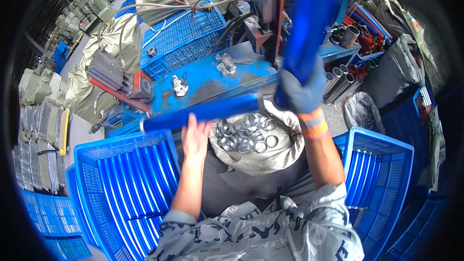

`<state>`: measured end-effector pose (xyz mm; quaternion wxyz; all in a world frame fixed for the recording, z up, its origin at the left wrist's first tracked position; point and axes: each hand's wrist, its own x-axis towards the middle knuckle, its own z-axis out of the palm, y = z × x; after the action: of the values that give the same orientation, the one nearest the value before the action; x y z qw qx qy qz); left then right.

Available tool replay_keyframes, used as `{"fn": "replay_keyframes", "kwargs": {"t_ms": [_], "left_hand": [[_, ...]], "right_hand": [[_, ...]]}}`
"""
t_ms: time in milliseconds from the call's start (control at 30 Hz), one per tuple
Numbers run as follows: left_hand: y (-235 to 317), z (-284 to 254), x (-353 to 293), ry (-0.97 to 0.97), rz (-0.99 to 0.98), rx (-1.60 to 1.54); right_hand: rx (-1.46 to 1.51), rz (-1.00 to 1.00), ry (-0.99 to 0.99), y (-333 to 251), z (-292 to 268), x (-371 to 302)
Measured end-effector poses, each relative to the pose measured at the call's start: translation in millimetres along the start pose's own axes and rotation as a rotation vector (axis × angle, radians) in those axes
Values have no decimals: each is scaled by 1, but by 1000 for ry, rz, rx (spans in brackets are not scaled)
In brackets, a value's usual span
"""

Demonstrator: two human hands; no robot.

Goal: The person assembles metal pipes with circular metal components by hand, then organizes the assembled items into blue plastic crates.

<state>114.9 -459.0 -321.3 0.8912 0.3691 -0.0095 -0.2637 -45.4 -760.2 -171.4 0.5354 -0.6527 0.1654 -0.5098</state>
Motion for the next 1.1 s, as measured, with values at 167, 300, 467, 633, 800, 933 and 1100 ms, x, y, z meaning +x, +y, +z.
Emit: {"fn": "replay_keyframes", "kwargs": {"t_ms": [167,300,467,633,800,933,1100], "left_hand": [[-4,49,183,115,132,10],[-30,23,259,278,1,-27],[-50,7,277,345,-36,-2],[-54,7,274,317,-46,-53],[-47,9,273,311,-89,-35],[-16,-11,264,305,-63,6],[-23,46,70,-83,-166,-8]], "right_hand": [[156,228,69,-23,-69,-112],[11,369,188,-13,-108,-171],[-8,456,201,-21,-124,-181],[-12,456,178,-11,-128,-183],[137,589,233,-14,-125,-198],[181,799,121,-33,-95,-203],[61,840,-285,-3,-71,-246]]}}
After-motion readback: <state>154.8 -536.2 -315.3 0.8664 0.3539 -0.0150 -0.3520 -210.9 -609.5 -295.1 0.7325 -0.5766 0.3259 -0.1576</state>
